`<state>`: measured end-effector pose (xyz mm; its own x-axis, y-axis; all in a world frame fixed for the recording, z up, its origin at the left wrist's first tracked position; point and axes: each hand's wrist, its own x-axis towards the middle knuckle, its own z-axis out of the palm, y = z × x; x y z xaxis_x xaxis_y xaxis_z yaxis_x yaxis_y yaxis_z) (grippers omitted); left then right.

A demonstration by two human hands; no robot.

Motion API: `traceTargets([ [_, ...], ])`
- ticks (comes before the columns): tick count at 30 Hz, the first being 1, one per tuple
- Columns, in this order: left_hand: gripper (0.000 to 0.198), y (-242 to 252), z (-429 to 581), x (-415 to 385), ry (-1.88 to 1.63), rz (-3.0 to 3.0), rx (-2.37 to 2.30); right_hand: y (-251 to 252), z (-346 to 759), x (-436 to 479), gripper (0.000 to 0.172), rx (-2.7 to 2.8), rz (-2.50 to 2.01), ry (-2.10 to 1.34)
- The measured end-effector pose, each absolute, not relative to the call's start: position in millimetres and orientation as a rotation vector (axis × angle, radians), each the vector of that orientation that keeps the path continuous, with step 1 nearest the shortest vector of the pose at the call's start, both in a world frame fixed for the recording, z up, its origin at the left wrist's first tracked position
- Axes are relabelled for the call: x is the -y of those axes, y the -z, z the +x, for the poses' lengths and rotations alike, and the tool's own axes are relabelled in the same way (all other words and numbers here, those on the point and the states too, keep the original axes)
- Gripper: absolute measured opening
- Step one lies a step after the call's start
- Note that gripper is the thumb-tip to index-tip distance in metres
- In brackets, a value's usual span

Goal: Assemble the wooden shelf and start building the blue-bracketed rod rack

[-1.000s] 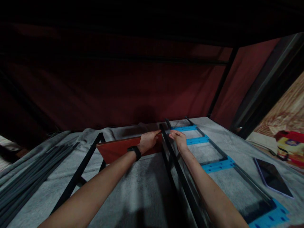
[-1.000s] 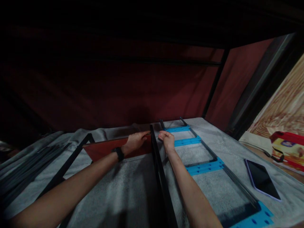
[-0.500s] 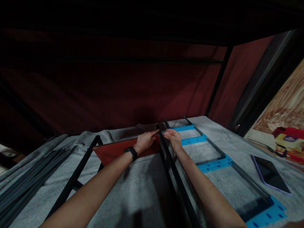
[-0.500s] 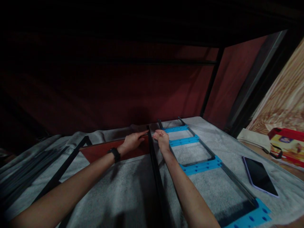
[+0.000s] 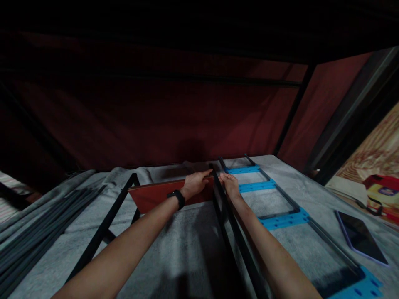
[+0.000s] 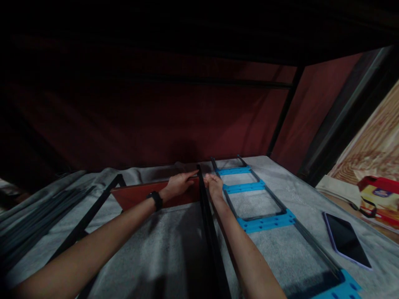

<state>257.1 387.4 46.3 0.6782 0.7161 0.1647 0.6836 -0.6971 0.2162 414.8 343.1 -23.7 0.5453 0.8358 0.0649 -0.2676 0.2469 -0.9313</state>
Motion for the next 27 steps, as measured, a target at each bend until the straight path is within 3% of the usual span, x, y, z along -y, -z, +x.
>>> traceTargets([
  [5,0.041,-47.1,256.8,-390.0,-0.311,2.714,-1.162,26.0,419.7,-341.7,0.044,0.671,-1.117,-0.859],
  [10,0.042,-44.5,256.9,-394.1,-0.316,2.746,-1.111,23.5,422.7,-342.2,0.041,0.729,-1.138,-0.633],
  [16,0.042,-46.8,257.9,-393.6,-0.272,2.723,-1.142,19.6,418.0,-341.4,0.039,0.794,-1.168,-0.66],
  [22,0.042,-52.2,257.3,-387.8,-0.266,2.765,-1.142,17.9,418.3,-335.7,0.032,0.92,-1.322,-0.465],
  [27,0.041,-54.2,257.8,-386.9,-0.245,2.769,-1.166,14.8,420.6,-336.5,0.039,1.074,-1.531,-0.336],
])
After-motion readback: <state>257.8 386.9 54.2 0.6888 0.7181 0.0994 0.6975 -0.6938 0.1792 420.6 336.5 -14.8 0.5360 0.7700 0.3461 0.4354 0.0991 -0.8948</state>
